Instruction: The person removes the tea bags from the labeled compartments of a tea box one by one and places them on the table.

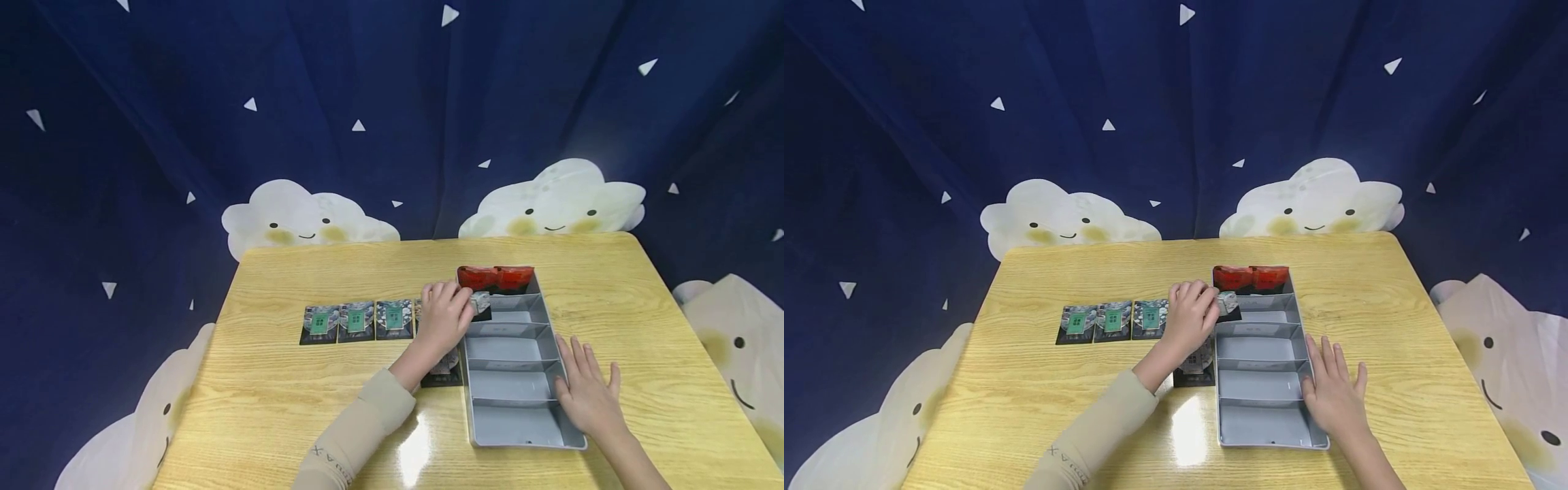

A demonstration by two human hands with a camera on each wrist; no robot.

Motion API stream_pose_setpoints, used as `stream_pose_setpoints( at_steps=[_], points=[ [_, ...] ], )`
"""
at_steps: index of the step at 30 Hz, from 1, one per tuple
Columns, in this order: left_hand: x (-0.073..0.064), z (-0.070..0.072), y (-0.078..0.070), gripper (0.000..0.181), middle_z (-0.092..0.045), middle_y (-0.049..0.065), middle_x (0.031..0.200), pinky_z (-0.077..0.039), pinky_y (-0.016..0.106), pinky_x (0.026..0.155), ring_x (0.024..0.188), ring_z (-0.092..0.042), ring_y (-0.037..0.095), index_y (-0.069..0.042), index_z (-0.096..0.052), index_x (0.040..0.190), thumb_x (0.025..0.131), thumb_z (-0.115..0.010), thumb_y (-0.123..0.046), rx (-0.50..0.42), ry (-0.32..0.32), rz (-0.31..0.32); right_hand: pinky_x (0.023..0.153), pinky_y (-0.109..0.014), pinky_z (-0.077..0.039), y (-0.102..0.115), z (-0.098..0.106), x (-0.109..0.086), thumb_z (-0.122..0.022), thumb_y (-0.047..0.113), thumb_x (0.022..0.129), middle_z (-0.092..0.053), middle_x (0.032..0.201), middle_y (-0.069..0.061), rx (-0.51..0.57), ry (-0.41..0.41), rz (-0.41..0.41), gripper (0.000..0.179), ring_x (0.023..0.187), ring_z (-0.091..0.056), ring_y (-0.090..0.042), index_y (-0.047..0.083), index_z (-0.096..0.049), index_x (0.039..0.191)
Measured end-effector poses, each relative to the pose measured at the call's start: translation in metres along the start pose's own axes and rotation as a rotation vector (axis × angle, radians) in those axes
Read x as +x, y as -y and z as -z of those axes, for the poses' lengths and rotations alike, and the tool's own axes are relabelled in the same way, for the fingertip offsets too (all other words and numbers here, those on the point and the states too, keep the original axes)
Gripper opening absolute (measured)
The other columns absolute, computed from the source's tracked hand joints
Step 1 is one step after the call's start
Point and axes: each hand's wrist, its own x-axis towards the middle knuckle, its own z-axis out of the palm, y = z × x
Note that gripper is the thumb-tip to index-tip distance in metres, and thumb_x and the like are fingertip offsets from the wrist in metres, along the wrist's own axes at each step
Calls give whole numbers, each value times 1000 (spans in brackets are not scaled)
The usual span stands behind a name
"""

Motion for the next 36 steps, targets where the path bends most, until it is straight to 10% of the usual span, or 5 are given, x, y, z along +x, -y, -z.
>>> stream_pose_setpoints(
  at_steps=[17, 36],
  points=[
    [-63, 21, 58, 22, -55, 0, 88, -34, 43, 87, 84, -47, 20, -15, -65, 87, 85, -44, -19, 36, 60, 90, 98, -62, 15, 1, 0, 0, -42, 17, 90, -17, 147, -24, 11, 10, -8, 68, 134, -12, -43, 17, -6, 148],
    [-114, 8, 89, 25, -56, 0, 90, -32, 45, 91, 87, -47, 20, -16, -66, 95, 87, -44, -20, 50, 308, 188, 98, -62, 15, 2, 1, 1, -42, 17, 90, -17, 146, -24, 10, 18, -5, 69, 134, -11, -43, 16, -5, 148]
  ],
)
